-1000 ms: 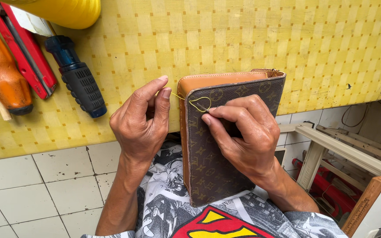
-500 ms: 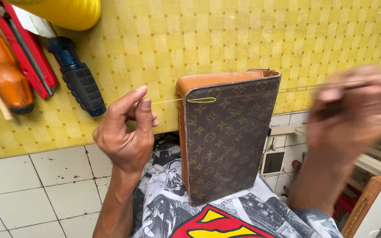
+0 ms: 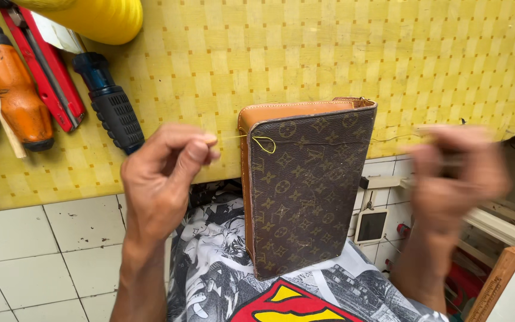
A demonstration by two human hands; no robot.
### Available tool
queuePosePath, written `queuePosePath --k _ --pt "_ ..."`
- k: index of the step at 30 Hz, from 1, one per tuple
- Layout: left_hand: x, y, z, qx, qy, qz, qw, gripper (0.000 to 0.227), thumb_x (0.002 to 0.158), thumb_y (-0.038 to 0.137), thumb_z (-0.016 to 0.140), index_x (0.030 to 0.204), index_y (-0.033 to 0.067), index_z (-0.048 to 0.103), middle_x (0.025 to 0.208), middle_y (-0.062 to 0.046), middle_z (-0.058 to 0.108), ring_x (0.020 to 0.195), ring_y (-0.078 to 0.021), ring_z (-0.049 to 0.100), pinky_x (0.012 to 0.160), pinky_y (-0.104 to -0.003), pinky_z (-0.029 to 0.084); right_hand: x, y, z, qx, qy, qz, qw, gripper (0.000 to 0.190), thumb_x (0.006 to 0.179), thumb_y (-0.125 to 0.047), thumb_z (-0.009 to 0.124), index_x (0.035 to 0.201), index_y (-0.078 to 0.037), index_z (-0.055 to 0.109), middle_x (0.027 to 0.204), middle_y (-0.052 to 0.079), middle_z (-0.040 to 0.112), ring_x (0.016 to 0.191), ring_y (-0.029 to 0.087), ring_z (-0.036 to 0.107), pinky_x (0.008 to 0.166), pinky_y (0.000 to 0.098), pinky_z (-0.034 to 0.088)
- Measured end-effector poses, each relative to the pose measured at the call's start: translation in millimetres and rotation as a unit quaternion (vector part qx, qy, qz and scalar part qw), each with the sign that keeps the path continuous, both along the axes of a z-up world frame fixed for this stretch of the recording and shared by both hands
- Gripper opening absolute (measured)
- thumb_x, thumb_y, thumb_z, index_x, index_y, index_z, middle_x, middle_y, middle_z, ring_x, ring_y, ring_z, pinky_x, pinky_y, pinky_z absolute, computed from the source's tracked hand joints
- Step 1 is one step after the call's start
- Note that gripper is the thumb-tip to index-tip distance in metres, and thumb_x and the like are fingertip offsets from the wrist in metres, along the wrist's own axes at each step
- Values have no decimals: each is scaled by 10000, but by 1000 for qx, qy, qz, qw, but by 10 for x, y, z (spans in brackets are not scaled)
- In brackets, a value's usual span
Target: The person hand-sews the edge of a brown patterned wallet using a needle and yellow thread. They pull the thread through pre-punched holes along the wallet's edge, tightening the stitches, and occasionally rotate the wallet to access different sections.
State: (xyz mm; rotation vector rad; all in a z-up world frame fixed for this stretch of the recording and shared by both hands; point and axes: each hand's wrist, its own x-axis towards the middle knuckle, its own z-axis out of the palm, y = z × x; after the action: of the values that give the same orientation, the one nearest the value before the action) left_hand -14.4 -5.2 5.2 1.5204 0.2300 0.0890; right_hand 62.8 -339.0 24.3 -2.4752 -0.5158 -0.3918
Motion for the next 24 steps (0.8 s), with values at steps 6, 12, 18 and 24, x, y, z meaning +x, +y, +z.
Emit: queuePosePath --k 6,12,18,24 --pt "213 -174 -28 -270 55 71 959 156 964 198 552 862 85 589 1209 -140 635 1068 -233 677 863 -254 547 33 1208 250 -57 102 219 969 262 888 -241 777 1038 -49 682 790 68 559 655 189 527 606 318 449" --pt "243 -162 -14 -383 36 39 922 163 964 223 557 874 90 583 1258 -198 625 1149 -297 645 995 -353 526 59 1355 260 -96 93 229 964 87 965 -102 651 949 -44 589 919 96 582 793 247 594 653 352 468" --pt "255 -32 51 -440 33 54 896 288 982 234 488 739 80 499 1048 -251 680 1133 -407 648 1032 -433 515 -20 1309 297 -75 183 244 949 106 983 -114 575 976 -26 515 878 48 639 749 198 650 668 325 487" --pt "179 98 182 -181 20 -7 983 317 977 364 494 786 114 536 719 0 536 694 -115 594 890 -373 588 -3 1245 374 -106 195 257 941 189 952 -170 627 1070 -27 594 1038 39 718 822 190 717 661 316 524"
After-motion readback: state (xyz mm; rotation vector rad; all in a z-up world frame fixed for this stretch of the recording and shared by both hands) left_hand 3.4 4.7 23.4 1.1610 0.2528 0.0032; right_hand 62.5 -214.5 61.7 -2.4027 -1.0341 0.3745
